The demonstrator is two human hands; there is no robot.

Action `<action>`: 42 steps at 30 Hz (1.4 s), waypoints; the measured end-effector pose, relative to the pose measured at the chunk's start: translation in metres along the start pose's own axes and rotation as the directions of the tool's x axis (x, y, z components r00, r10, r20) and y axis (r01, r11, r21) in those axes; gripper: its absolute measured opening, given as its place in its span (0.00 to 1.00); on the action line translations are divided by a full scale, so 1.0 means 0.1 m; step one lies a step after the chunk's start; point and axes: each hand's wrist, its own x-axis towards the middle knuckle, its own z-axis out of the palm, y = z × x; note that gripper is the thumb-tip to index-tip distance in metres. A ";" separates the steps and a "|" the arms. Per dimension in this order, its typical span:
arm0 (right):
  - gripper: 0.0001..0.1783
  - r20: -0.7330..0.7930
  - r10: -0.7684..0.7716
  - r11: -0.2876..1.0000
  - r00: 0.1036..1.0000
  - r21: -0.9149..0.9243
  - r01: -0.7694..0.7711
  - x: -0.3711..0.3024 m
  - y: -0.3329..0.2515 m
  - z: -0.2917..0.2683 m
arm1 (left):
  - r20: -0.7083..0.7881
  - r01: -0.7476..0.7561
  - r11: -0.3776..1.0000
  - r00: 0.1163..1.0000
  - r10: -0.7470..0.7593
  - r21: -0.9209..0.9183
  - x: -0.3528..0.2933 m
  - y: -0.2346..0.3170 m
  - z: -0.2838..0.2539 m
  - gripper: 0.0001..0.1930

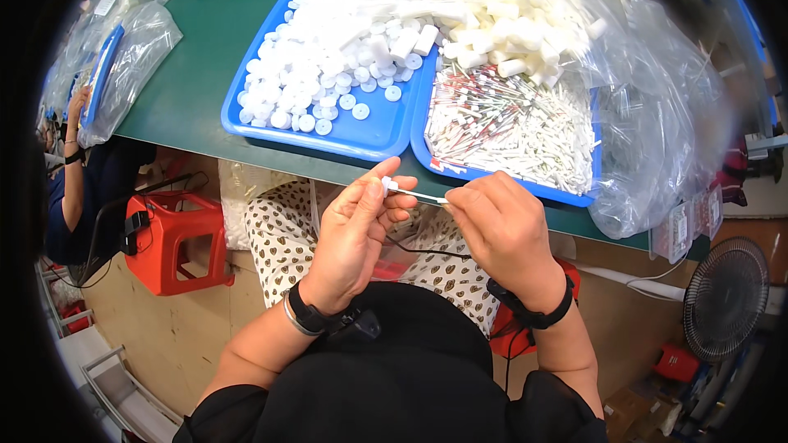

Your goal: The person repeatedly picks up small white plastic discs and cylindrical pieces from blue trays on a green table. They insert a thin metal pin into the center of the disc and then attach the cylindrical piece to the pin, assembling a small component by hand. The process is repeated continuously with the same materials.

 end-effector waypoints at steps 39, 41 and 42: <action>0.16 0.021 0.134 0.905 0.991 -0.410 -0.114 0.74 1.20 -0.23 | 0.015 0.210 0.964 0.978 -0.210 -0.164 -0.09 -0.07 -0.03 0.22; 0.16 0.042 0.180 0.881 0.983 -0.451 -0.142 0.75 1.20 -0.23 | -0.001 0.203 0.967 0.979 -0.205 -0.155 -0.10 -0.06 -0.06 0.23; 0.15 0.007 0.166 0.883 0.986 -0.447 -0.145 0.74 1.20 -0.24 | -0.004 0.203 0.968 0.979 -0.206 -0.146 -0.10 -0.05 -0.06 0.23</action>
